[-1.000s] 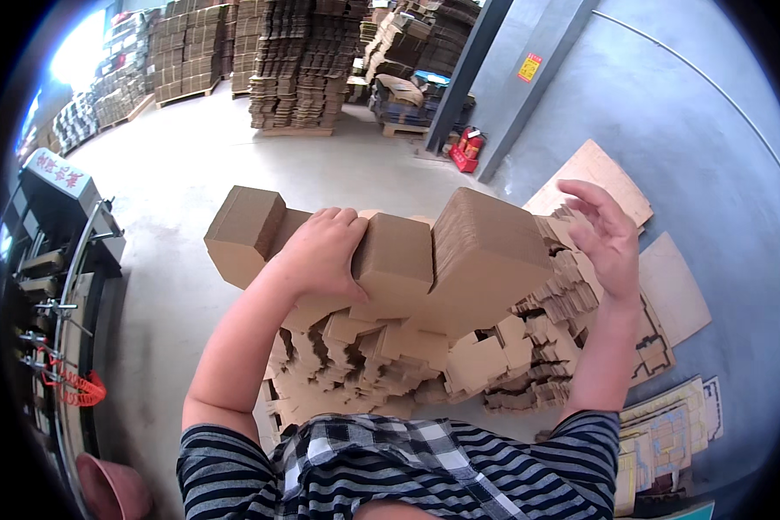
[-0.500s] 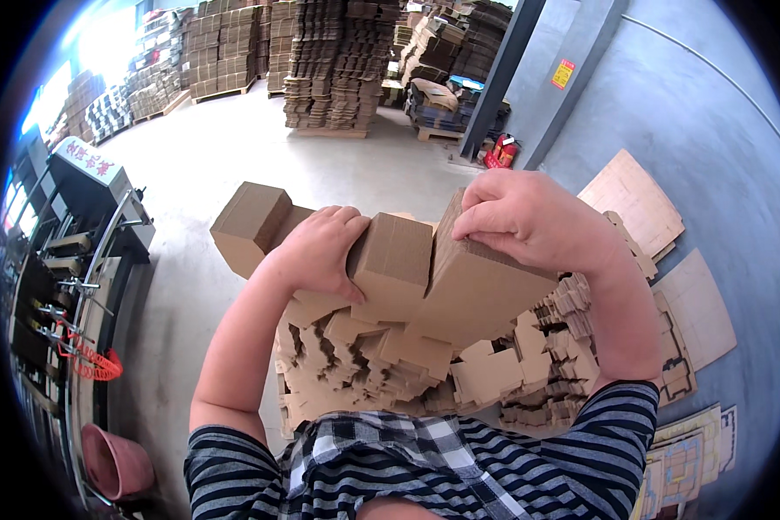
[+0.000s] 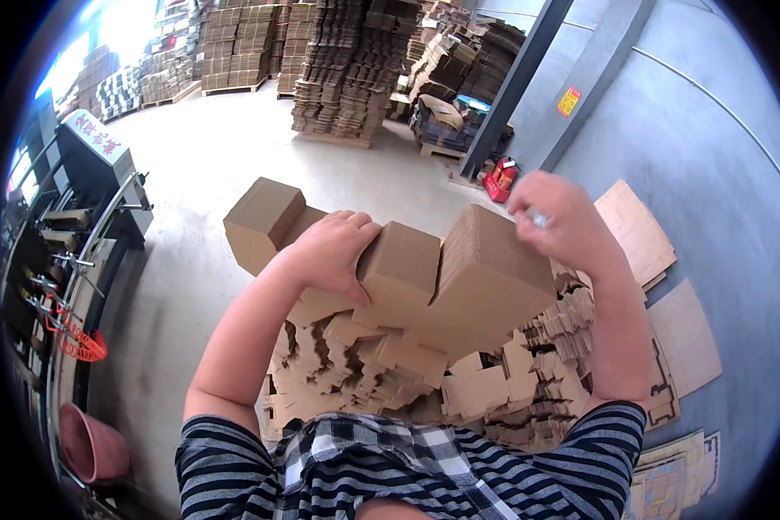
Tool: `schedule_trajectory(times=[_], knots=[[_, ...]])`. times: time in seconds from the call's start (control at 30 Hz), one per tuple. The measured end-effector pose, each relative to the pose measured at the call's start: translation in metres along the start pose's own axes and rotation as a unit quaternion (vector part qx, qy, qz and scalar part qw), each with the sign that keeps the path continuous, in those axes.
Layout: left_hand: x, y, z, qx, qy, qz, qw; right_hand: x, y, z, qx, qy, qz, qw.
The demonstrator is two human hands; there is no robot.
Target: The person picks up flat cardboard pieces from a stack, folds them into box shapes, and places them into a machine. The person repeats this process multiple times throughout the video.
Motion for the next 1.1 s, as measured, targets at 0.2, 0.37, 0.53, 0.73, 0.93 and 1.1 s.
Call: schedule_trajectory(times=[0.2,0.37,0.53,0.73,0.93,1.1], knots=[[0.001,0.003,-0.002,0.016,-0.003,0.013,1.000,0.049,0.002,0.022,-0.044,0.107,0.175,0.978],[0.000,0.003,-0.002,0.006,-0.007,0.003,1.000,0.012,-0.018,0.040,-0.072,-0.127,0.030,0.989],[0.004,0.000,0.000,0.008,-0.006,-0.004,1.000,0.011,-0.017,0.046,-0.133,-0.151,0.010,0.980],[0.006,-0.001,-0.002,0.009,-0.005,-0.029,1.000,0.056,0.017,0.028,-0.072,-0.222,0.205,0.951],[0.006,-0.001,-0.003,-0.012,-0.012,-0.066,0.998,0.059,0.118,0.081,0.205,-0.630,0.298,0.687],[0.012,-0.008,-0.001,-0.002,-0.009,-0.046,0.999,-0.011,0.129,0.104,0.204,-0.508,0.217,0.808]])
Point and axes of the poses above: each hand's wrist, its own y-axis away from the middle knuckle, its own z-axis out of the palm, x = y × z, the point moved 5 cm from there along -y, towards the middle knuckle, and after that the axes turned 10 degrees about y, right-handed, at the moved point
